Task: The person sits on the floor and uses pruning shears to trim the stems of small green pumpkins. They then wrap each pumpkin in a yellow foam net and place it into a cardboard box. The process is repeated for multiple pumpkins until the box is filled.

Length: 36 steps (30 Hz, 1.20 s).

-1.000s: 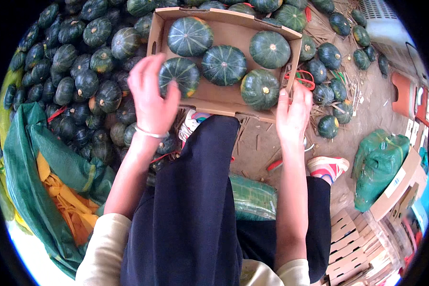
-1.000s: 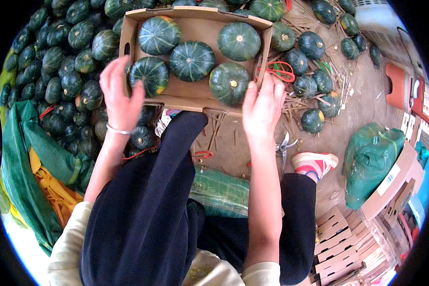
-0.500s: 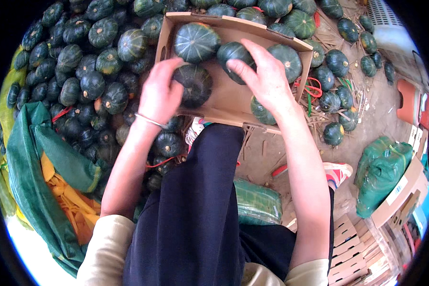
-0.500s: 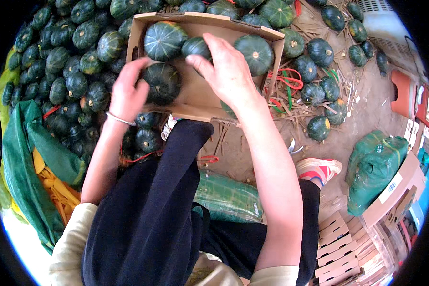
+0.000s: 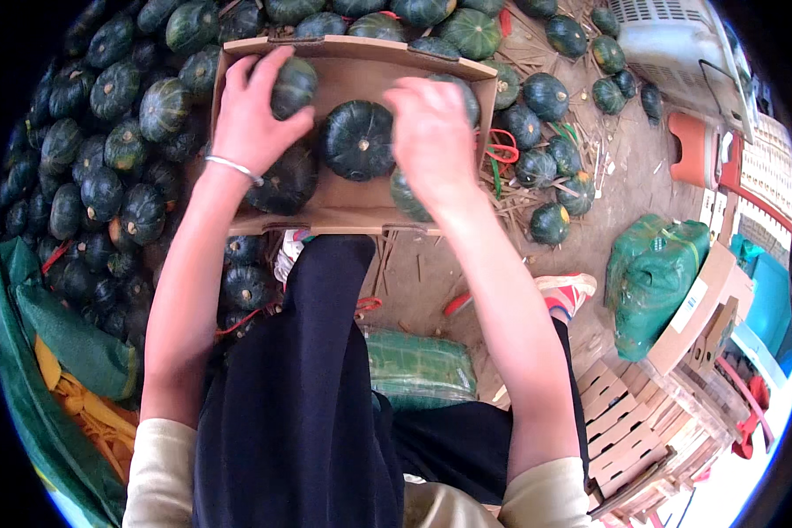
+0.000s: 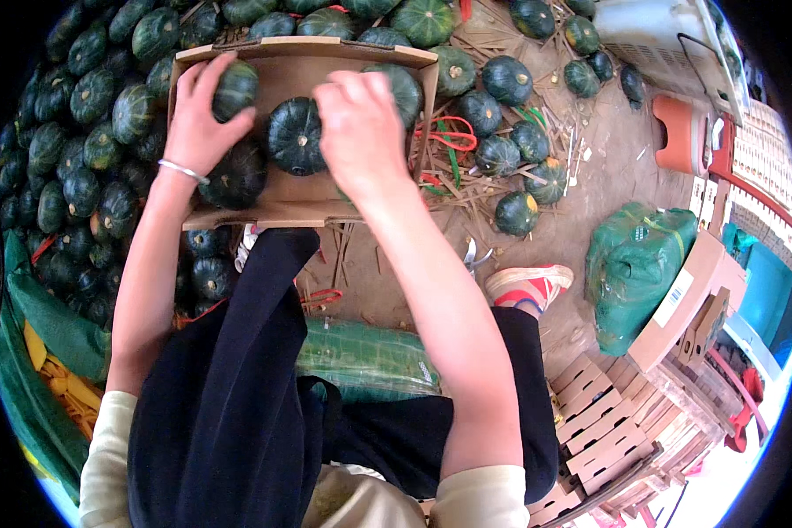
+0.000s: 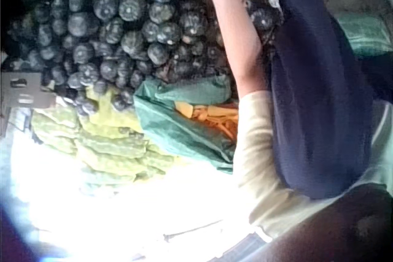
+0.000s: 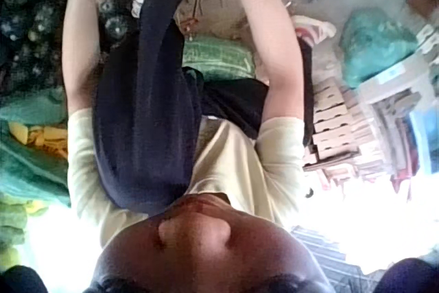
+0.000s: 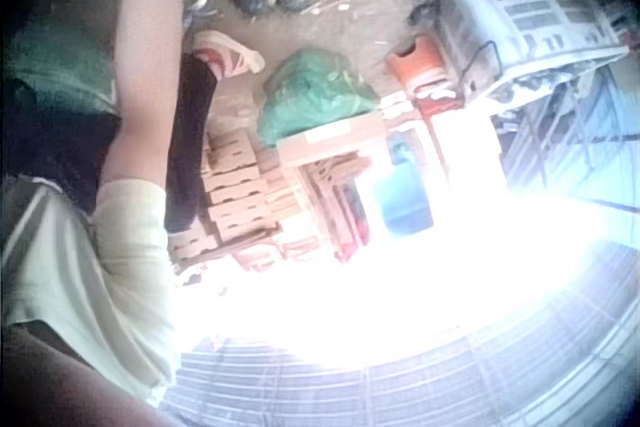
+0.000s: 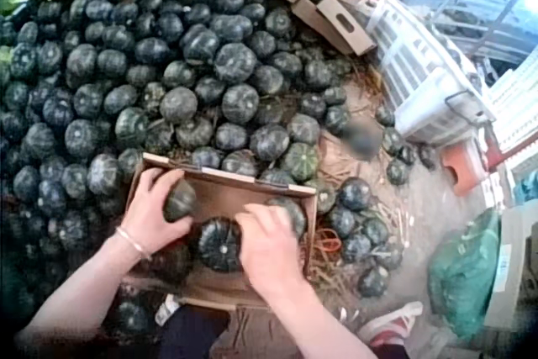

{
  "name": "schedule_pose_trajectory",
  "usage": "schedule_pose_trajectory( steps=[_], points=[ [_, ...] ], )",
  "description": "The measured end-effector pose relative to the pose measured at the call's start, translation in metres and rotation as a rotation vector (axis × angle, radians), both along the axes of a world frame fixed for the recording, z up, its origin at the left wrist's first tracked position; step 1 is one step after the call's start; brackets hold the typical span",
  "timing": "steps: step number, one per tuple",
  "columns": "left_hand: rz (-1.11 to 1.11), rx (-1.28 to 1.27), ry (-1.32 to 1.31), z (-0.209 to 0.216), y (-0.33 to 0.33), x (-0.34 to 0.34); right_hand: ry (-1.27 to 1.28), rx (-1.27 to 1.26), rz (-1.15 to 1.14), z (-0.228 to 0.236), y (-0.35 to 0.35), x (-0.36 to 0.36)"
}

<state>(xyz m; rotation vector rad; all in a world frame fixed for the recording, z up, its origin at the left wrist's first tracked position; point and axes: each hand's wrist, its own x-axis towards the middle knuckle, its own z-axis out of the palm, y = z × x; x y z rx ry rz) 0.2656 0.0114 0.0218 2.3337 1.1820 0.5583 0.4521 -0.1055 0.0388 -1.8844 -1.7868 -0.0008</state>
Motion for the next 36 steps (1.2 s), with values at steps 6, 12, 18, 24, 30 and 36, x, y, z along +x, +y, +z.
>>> schedule_pose_trajectory(
  steps=[6,12,18,24,30,36],
  points=[
    [0.085,0.066,-0.136,0.011,0.0,0.008,-0.259,-0.396,-0.217,0.02,-0.007,0.017],
    [0.075,-0.581,-0.553,-0.004,0.017,-0.003,0.191,-0.385,-0.246,0.018,-0.004,0.044],
    [-0.054,0.115,-0.074,0.008,-0.003,-0.008,-0.048,-0.079,-0.285,0.028,-0.061,0.063],
    [-0.054,0.106,-0.078,0.049,-0.018,-0.06,0.616,-0.372,-0.55,-0.009,-0.113,0.021],
    [0.235,0.174,0.011,0.101,-0.056,-0.19,0.817,-0.503,-0.585,-0.014,-0.14,0.033],
    [0.563,0.467,0.63,0.159,-0.08,-0.397,1.052,-0.267,-0.435,-0.029,-0.17,0.035]
  ],
)
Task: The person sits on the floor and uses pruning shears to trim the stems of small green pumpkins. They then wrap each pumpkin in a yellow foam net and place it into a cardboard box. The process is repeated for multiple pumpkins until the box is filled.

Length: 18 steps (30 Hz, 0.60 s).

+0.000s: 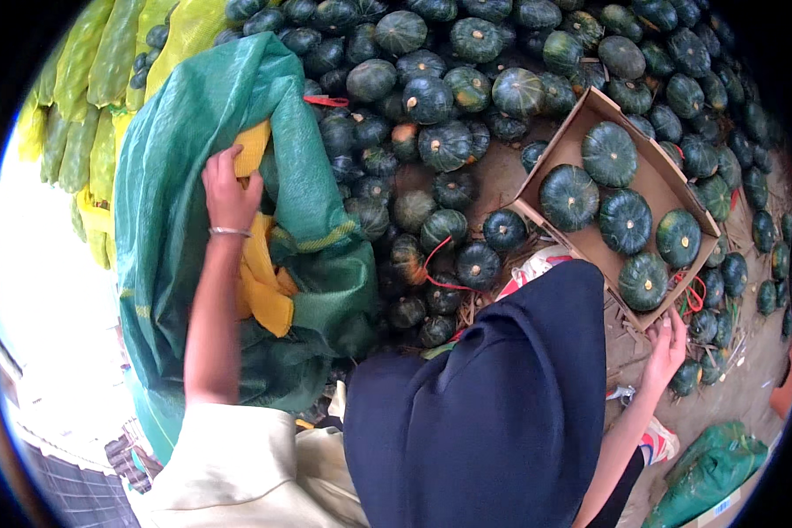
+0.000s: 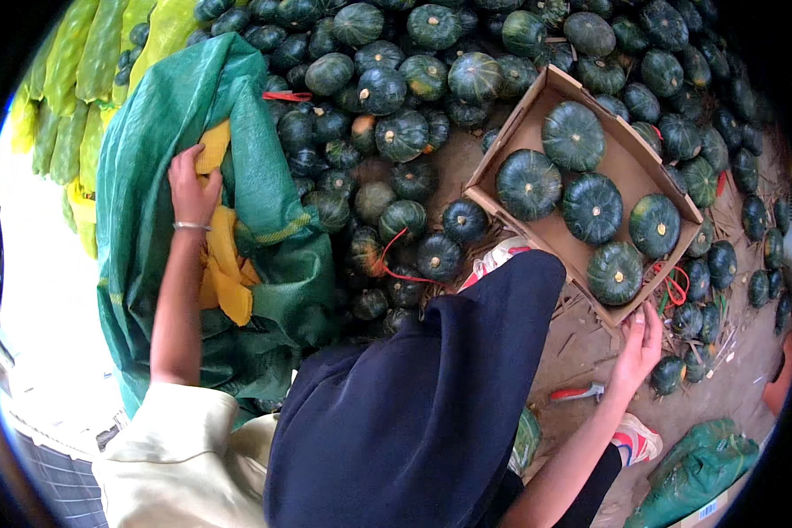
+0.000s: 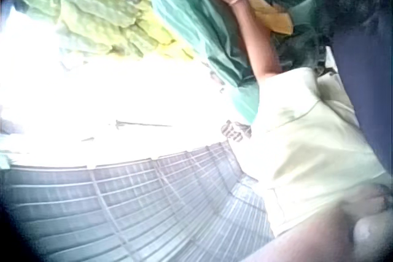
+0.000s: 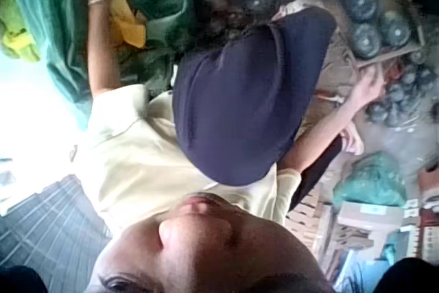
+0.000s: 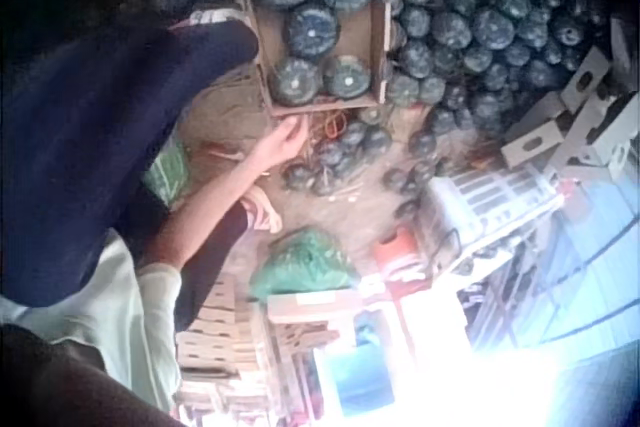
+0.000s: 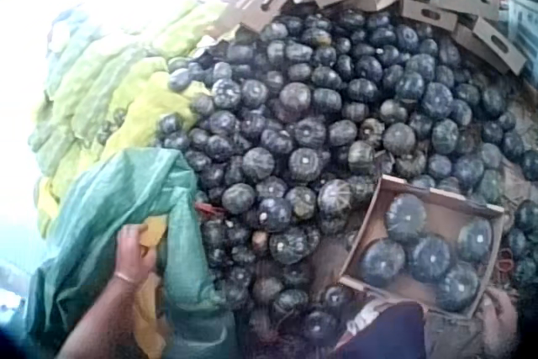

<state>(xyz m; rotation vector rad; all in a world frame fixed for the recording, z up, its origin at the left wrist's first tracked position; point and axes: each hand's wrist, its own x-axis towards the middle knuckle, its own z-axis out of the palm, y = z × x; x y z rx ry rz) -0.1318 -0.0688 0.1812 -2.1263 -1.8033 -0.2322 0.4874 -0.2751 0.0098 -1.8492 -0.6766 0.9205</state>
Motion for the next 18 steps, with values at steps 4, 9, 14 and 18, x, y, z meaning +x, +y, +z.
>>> schedule_pose_trajectory(
  steps=[4,9,14,18],
  points=[
    [-0.082,-0.091,0.222,0.016,0.035,-0.11,-0.286,-0.123,0.165,-0.007,-0.019,-0.014],
    [-0.279,-0.107,-0.44,0.053,0.033,0.094,-0.316,0.096,0.112,0.077,0.015,-0.054],
    [-0.681,-0.856,-0.813,0.006,-0.005,0.325,-0.524,0.407,0.396,0.158,0.098,-0.14],
    [-0.699,-1.139,-1.268,-0.069,-0.024,0.349,-0.31,0.285,0.242,0.124,0.09,-0.129]
  ],
)
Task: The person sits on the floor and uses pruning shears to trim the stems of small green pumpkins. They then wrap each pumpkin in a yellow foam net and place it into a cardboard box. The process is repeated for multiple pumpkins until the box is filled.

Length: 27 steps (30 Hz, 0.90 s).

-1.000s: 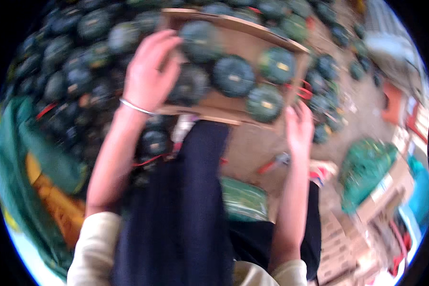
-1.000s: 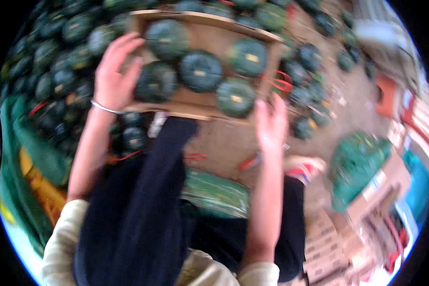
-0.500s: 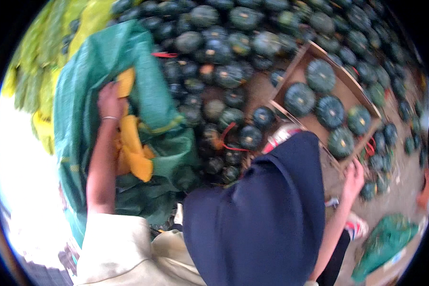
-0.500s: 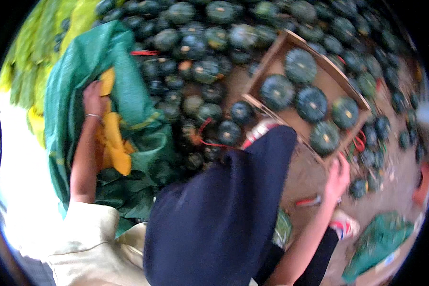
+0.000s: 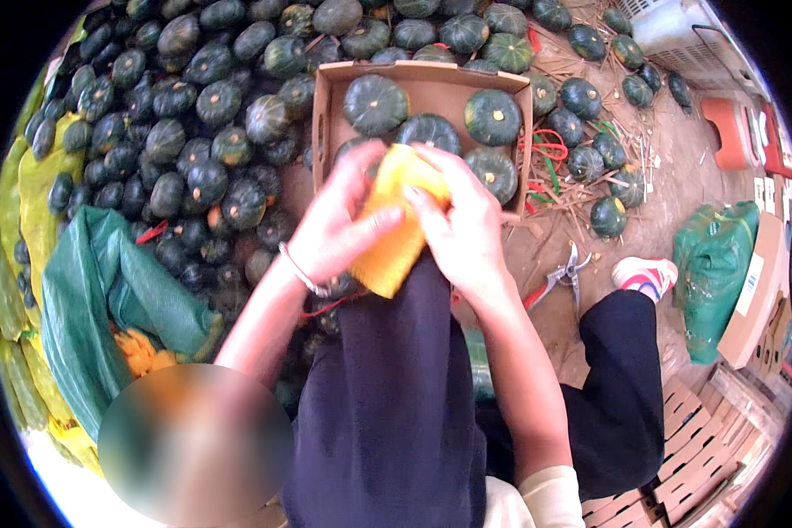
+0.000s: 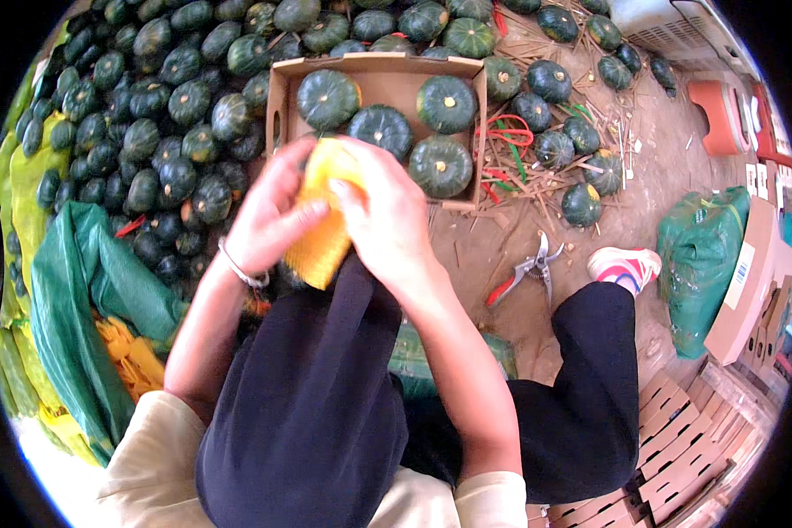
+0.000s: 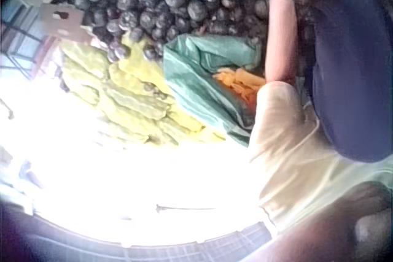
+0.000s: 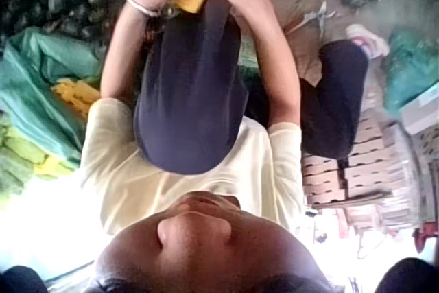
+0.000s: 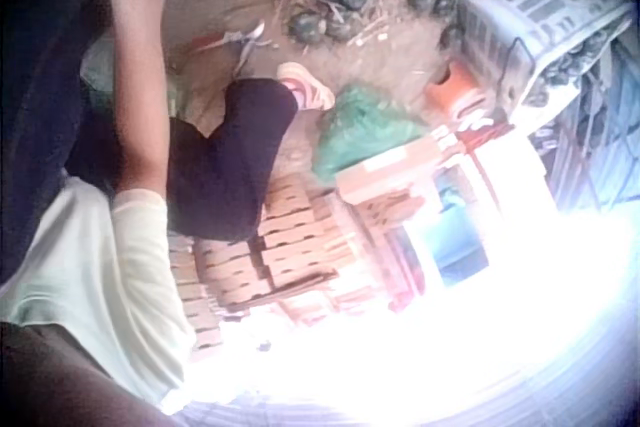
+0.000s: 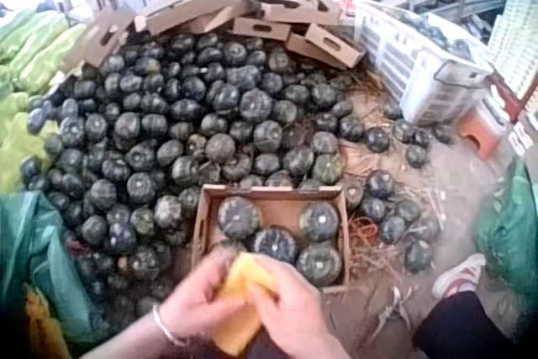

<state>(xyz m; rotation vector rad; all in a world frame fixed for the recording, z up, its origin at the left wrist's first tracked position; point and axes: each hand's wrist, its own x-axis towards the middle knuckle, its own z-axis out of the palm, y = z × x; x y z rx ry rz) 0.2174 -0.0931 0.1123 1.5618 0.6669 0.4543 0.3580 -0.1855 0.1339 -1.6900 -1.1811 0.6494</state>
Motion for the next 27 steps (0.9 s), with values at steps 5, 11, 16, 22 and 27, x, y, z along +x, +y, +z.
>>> schedule_pose_trajectory(
  steps=[5,11,16,22,27],
  points=[
    [-0.032,-0.357,0.242,-0.019,-0.007,0.007,0.053,-0.043,-0.131,-0.043,-0.01,0.024],
    [0.154,-0.921,-0.203,-0.011,0.021,0.006,1.094,-0.119,0.07,-0.05,-0.011,0.042],
    [0.206,-0.41,-0.068,-0.011,0.015,0.024,0.758,-0.194,-0.104,-0.073,0.001,0.03],
    [-0.066,-0.066,0.045,-0.006,0.036,0.011,1.357,-0.059,0.047,-0.04,-0.007,0.021],
    [-0.098,-1.118,-0.589,0.004,0.029,-0.005,1.357,-0.032,0.219,-0.053,-0.009,0.014]
  ],
)
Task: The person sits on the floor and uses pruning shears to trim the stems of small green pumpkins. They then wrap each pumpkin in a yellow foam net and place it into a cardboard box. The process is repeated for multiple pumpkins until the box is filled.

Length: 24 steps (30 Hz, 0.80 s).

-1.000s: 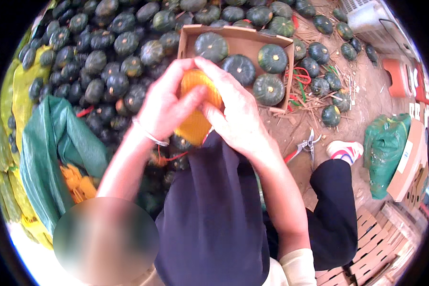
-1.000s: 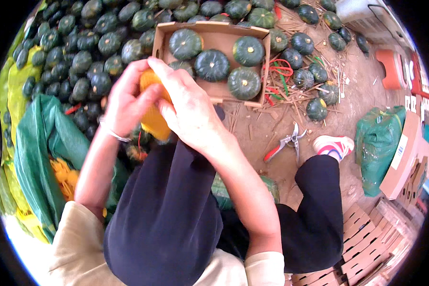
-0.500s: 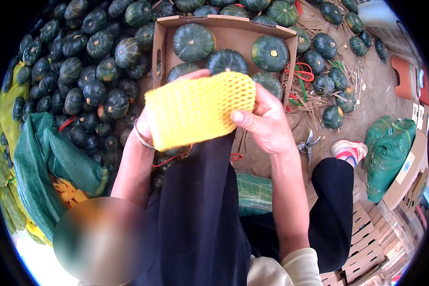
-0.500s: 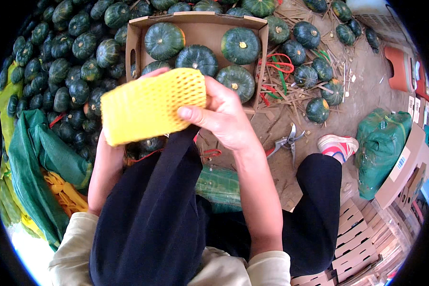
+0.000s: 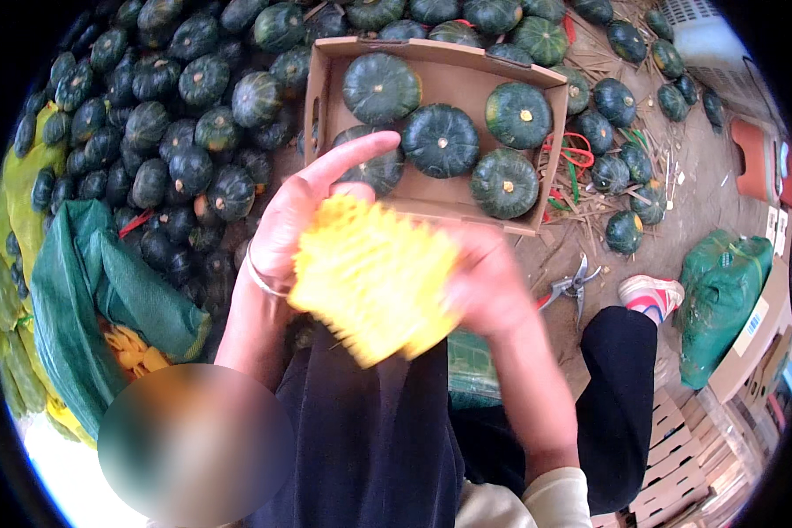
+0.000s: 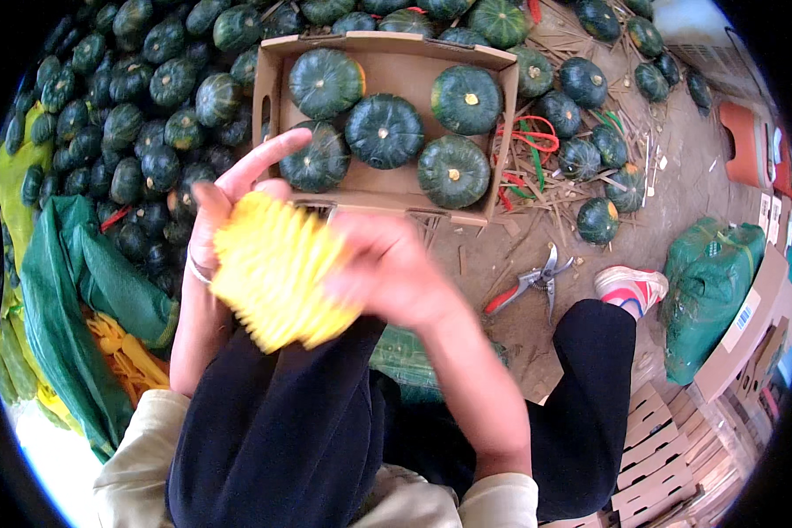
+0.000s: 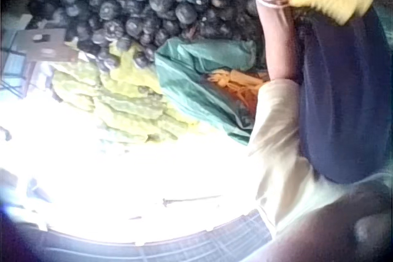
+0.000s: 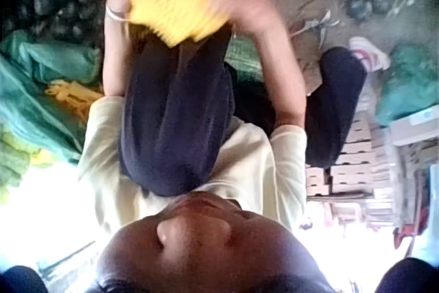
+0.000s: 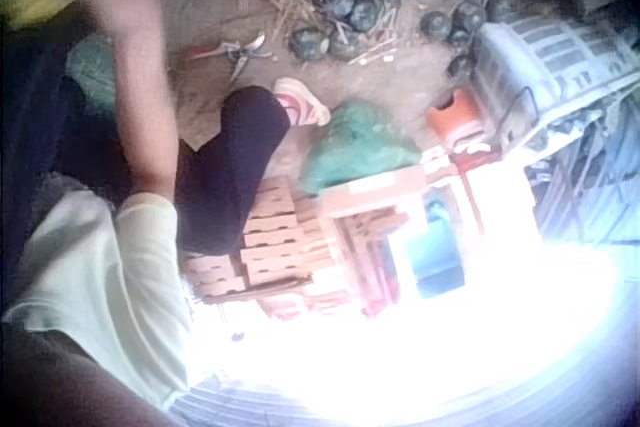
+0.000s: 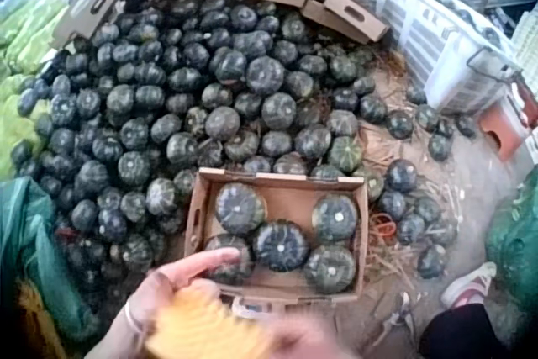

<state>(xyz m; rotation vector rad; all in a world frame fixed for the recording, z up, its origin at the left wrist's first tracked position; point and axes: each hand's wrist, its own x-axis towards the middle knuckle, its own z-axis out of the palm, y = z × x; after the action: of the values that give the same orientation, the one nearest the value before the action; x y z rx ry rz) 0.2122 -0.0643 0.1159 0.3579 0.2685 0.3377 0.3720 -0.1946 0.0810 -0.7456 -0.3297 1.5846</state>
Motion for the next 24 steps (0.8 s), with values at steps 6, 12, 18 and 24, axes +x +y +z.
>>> schedule_pose_trajectory(
  steps=[6,12,18,24],
  points=[
    [0.18,1.032,1.227,-0.059,0.057,0.031,-1.351,-0.2,0.112,0.003,0.142,0.044],
    [0.668,0.382,0.724,-0.035,0.042,0.017,-1.585,-0.088,-0.013,0.021,0.125,0.02],
    [0.449,0.059,0.28,-0.022,0.027,0.0,-1.469,-0.082,-0.057,0.038,0.073,0.0],
    [0.359,-0.338,0.206,-0.012,0.002,0.008,-0.361,-0.258,-0.174,0.015,0.066,0.015]
  ],
)
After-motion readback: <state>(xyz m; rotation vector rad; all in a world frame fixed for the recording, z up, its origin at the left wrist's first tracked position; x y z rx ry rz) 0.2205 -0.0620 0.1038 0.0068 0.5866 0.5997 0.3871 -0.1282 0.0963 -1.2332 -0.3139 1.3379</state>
